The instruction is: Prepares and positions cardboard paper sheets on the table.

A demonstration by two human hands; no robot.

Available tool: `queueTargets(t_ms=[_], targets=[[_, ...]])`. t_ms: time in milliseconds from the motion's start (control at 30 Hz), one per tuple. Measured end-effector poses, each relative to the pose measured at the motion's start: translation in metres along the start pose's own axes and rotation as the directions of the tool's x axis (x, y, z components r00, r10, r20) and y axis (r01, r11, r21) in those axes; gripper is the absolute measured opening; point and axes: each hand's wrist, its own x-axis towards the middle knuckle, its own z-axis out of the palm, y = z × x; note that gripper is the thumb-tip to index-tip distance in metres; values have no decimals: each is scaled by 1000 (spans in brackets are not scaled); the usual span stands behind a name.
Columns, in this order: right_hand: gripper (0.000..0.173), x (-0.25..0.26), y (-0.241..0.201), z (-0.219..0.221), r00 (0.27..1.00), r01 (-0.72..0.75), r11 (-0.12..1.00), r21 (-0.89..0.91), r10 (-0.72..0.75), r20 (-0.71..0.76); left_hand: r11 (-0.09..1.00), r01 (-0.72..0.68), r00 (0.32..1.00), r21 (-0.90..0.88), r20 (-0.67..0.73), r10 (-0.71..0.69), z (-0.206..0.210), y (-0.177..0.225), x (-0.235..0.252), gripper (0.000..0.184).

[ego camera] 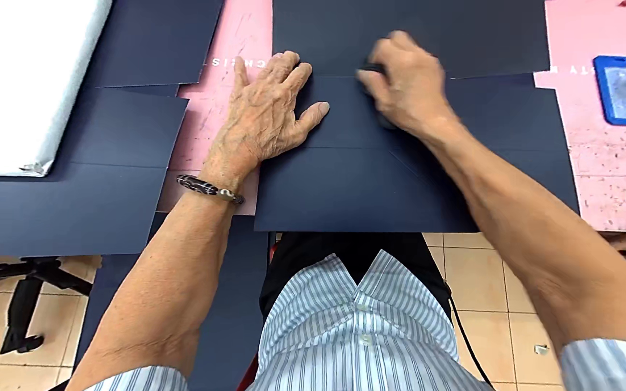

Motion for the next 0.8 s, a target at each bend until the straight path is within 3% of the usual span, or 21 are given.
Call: queueTargets(t_ms=[100, 167, 467, 700, 800], targets=[[27, 31, -43, 25, 994, 94, 996, -7, -94, 60, 999, 11, 1000, 39, -21, -10, -1, 3, -2, 80], [25, 34, -41, 23, 988, 134, 990, -38, -131, 87, 999, 31, 999, 40, -14, -30, -3, 1, -2, 81], [32, -34, 67, -39, 1000, 11, 995, -104, -11, -4, 997, 58, 998, 46, 11, -59, -4, -3, -2, 84], [40, -68, 119, -90, 976, -210, 952, -222, 217, 10, 996, 81, 995, 31, 50, -82, -6, -2, -1, 84], [44, -94, 140, -120, 969, -249, 931, -268, 241, -64, 998, 60, 997, 5, 56, -61, -9, -3, 0, 82]])
